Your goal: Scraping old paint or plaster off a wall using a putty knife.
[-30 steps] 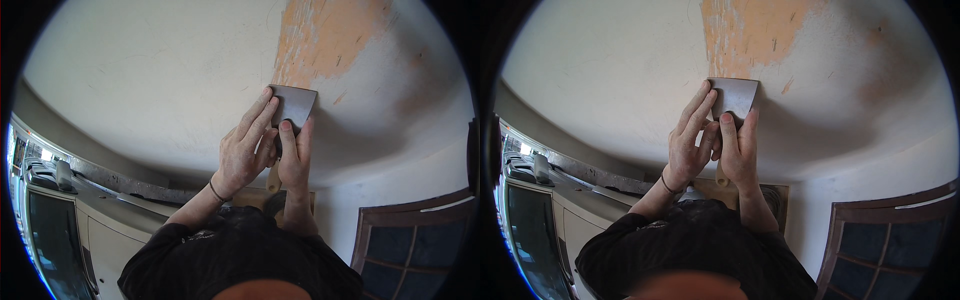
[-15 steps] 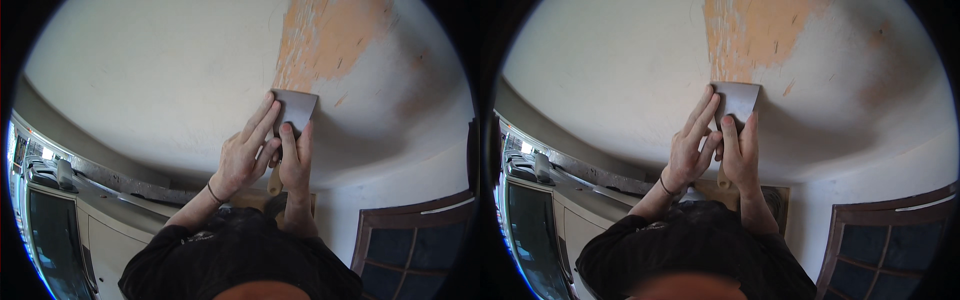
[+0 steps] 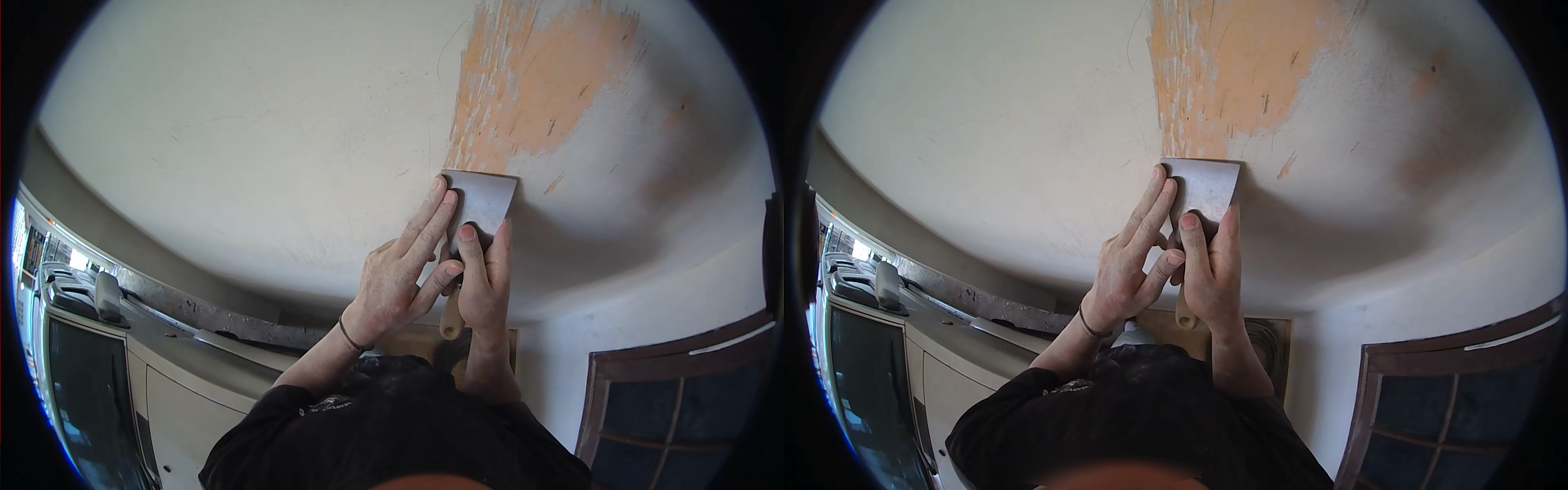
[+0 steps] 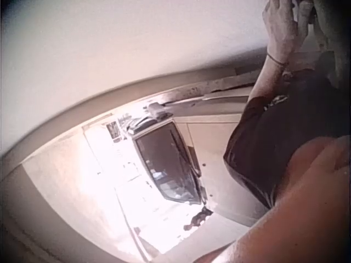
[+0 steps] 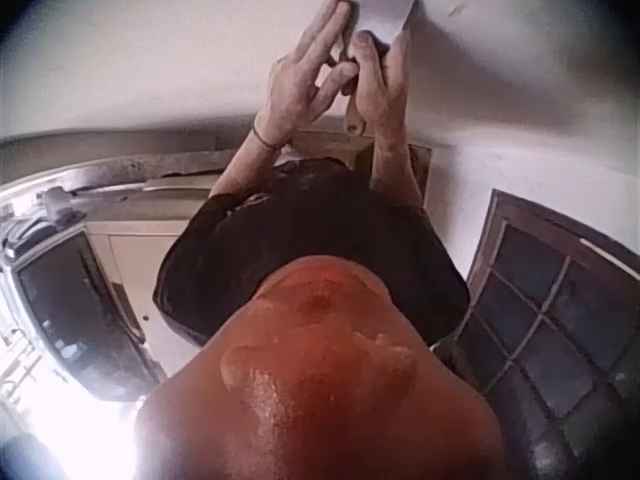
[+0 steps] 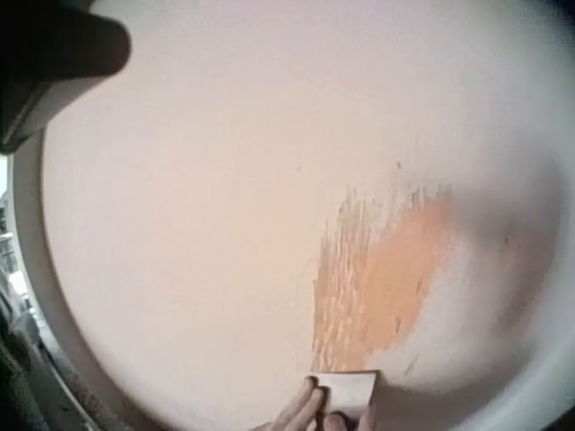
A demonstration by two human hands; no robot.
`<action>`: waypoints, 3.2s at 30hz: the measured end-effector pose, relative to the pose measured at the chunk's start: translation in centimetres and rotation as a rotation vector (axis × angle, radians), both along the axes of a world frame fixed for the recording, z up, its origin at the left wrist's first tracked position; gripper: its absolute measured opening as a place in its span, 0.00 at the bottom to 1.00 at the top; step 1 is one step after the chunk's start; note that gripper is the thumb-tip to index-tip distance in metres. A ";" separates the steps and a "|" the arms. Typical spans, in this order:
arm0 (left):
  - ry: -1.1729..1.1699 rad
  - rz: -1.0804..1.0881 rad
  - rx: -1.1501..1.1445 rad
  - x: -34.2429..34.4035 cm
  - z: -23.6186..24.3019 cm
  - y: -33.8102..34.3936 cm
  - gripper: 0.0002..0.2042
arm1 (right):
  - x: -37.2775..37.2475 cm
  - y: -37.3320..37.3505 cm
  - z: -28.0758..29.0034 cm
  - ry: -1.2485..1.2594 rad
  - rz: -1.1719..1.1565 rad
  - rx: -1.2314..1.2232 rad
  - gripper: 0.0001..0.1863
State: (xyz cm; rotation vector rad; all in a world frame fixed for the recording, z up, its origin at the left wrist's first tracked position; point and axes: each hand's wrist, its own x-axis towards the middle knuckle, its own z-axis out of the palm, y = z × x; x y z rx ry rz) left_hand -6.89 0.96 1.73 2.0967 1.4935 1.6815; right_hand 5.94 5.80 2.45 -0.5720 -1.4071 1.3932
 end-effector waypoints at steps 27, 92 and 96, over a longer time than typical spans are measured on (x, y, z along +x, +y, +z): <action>-0.281 -0.156 0.115 4.4 -1.8 1.3 0.38 | -0.5 0.0 0.4 -0.027 -0.142 0.070 0.20; -0.183 -0.071 0.287 2.2 1.3 2.4 0.31 | -2.0 0.7 2.1 -0.082 -0.222 0.138 0.24; -0.148 -0.053 0.275 2.7 0.2 1.0 0.32 | -1.2 -1.0 1.8 -0.186 -0.285 0.208 0.21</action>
